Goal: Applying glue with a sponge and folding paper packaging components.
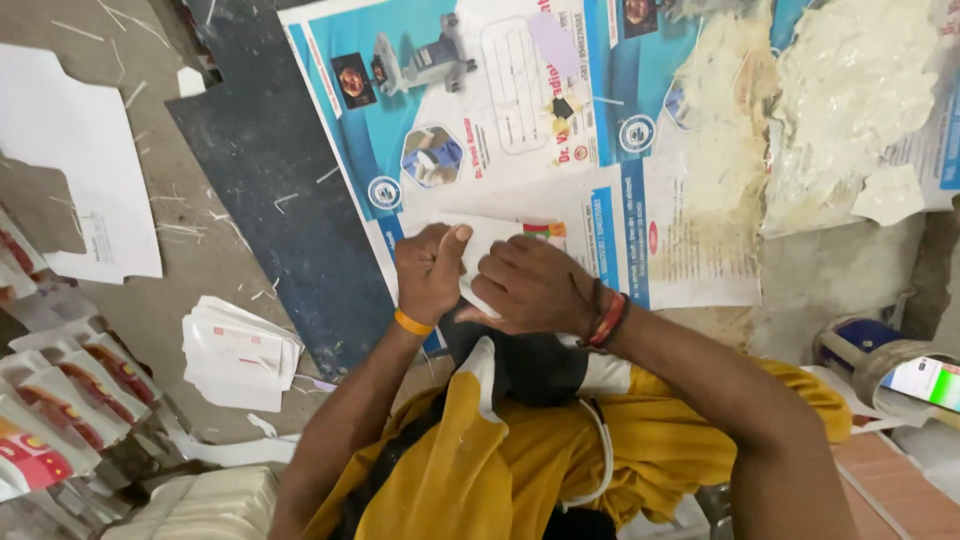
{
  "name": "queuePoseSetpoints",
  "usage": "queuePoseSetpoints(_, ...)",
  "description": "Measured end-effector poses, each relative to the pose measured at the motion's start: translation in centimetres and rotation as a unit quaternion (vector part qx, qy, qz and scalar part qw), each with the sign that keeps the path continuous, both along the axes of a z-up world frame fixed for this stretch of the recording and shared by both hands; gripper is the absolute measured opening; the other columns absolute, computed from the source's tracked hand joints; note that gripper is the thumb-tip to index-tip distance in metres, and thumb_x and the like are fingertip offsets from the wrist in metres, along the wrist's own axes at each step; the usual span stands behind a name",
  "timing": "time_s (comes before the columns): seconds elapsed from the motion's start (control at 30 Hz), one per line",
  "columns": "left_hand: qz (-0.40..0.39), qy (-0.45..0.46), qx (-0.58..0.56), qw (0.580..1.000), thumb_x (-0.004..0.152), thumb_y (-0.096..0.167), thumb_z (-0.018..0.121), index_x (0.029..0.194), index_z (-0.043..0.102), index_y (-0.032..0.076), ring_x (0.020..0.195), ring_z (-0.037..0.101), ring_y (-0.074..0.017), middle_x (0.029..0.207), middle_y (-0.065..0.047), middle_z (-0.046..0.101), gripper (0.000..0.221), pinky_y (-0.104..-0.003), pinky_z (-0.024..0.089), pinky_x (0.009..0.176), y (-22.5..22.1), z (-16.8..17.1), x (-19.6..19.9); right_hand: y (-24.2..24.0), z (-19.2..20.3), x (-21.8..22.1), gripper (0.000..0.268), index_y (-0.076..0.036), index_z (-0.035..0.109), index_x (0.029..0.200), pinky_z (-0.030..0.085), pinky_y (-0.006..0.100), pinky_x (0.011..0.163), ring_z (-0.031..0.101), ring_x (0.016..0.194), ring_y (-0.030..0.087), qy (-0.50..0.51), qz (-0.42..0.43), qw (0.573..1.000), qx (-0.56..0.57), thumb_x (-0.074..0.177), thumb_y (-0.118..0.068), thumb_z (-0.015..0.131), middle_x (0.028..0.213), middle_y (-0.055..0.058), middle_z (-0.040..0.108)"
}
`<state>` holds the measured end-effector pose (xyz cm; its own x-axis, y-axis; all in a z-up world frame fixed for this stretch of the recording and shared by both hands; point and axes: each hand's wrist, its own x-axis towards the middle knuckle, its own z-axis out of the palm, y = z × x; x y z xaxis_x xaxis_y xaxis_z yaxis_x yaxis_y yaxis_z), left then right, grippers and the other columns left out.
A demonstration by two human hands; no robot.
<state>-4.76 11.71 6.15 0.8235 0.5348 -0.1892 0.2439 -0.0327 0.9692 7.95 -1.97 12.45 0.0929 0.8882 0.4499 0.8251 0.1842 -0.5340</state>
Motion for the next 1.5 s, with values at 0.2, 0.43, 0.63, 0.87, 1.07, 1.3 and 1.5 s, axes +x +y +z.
queuePoseSetpoints(0.2,0.106,-0.046,-0.044,0.992,0.112,0.039,0.058,0.110,0.058,-0.001,0.098,0.056,-0.0167,0.106,-0.012,0.061,0.039,-0.033,0.043,0.090,0.4,0.7,-0.2,-0.8,1.8,2.1,0.030,-0.003,0.071,0.097,0.050,0.037,0.072,0.061,0.082,0.024,0.006,-0.090,0.990,-0.110,0.070,-0.015,0.075,0.092,0.008,0.061)
queuePoseSetpoints(0.43,0.108,-0.116,-0.538,0.828,0.094,0.044,0.063,0.147,0.044,-0.004,0.129,0.058,-0.0260,0.142,-0.021,0.056,0.073,-0.039,0.047,0.111,1.8,-1.2,0.5,-0.8,-1.6,2.8,0.024,-0.003,0.074,0.110,0.047,0.037,0.084,0.062,0.103,0.021,-0.209,-0.122,0.967,-0.081,0.090,-0.012,0.083,0.117,0.006,0.064)
queuePoseSetpoints(0.63,0.122,-0.013,-0.388,0.913,0.093,-0.002,0.069,0.133,0.059,-0.010,0.110,0.068,-0.0182,0.126,-0.017,0.069,0.042,-0.032,0.053,0.100,4.8,-4.4,-0.1,-2.9,-5.6,3.5,0.040,-0.003,0.058,0.122,0.044,0.045,0.110,0.055,0.126,0.036,-0.043,-0.298,0.949,-0.099,0.092,-0.026,0.072,0.128,0.020,0.058)
queuePoseSetpoints(0.87,0.124,-0.126,-0.379,0.908,0.095,-0.002,0.067,0.133,0.057,-0.010,0.116,0.070,-0.0216,0.129,-0.019,0.069,0.040,-0.036,0.056,0.106,8.8,3.1,0.6,-7.3,-10.5,-1.3,0.062,-0.005,0.043,0.160,0.052,0.051,0.096,0.064,0.106,0.038,0.649,-0.304,0.661,-0.222,0.105,-0.033,0.051,0.140,0.019,0.067)
queuePoseSetpoints(1.07,-0.027,0.015,-0.438,0.898,0.098,0.004,0.067,0.142,0.054,-0.003,0.112,0.071,-0.0265,0.128,-0.021,0.069,0.047,-0.043,0.064,0.097,6.1,-1.6,1.6,-4.5,-8.1,1.8,0.063,-0.005,0.041,0.149,0.057,0.037,0.098,0.066,0.116,0.020,0.780,-0.251,0.573,-0.022,0.095,-0.017,0.073,0.138,0.013,0.060)
queuePoseSetpoints(1.3,-0.053,0.157,0.032,0.986,0.085,0.002,0.073,0.151,0.033,0.003,0.100,0.074,-0.0332,0.111,-0.019,0.075,0.077,-0.043,0.063,0.079,-0.5,-0.7,3.9,-2.2,-6.9,0.0,0.048,0.005,0.056,0.126,0.059,0.031,0.070,0.076,0.078,0.017,0.387,-0.482,0.768,-0.168,0.087,-0.010,0.081,0.090,0.014,0.077)
queuePoseSetpoints(1.5,-0.089,0.146,0.064,0.983,0.084,0.015,0.078,0.135,0.043,0.004,0.093,0.076,-0.0428,0.101,-0.025,0.076,0.063,-0.046,0.063,0.078,0.5,-0.7,4.6,-3.0,-5.4,0.1,0.028,0.003,0.065,0.108,0.057,0.031,0.065,0.074,0.074,0.016,0.373,-0.459,0.797,-0.119,0.088,-0.008,0.082,0.088,0.011,0.076)
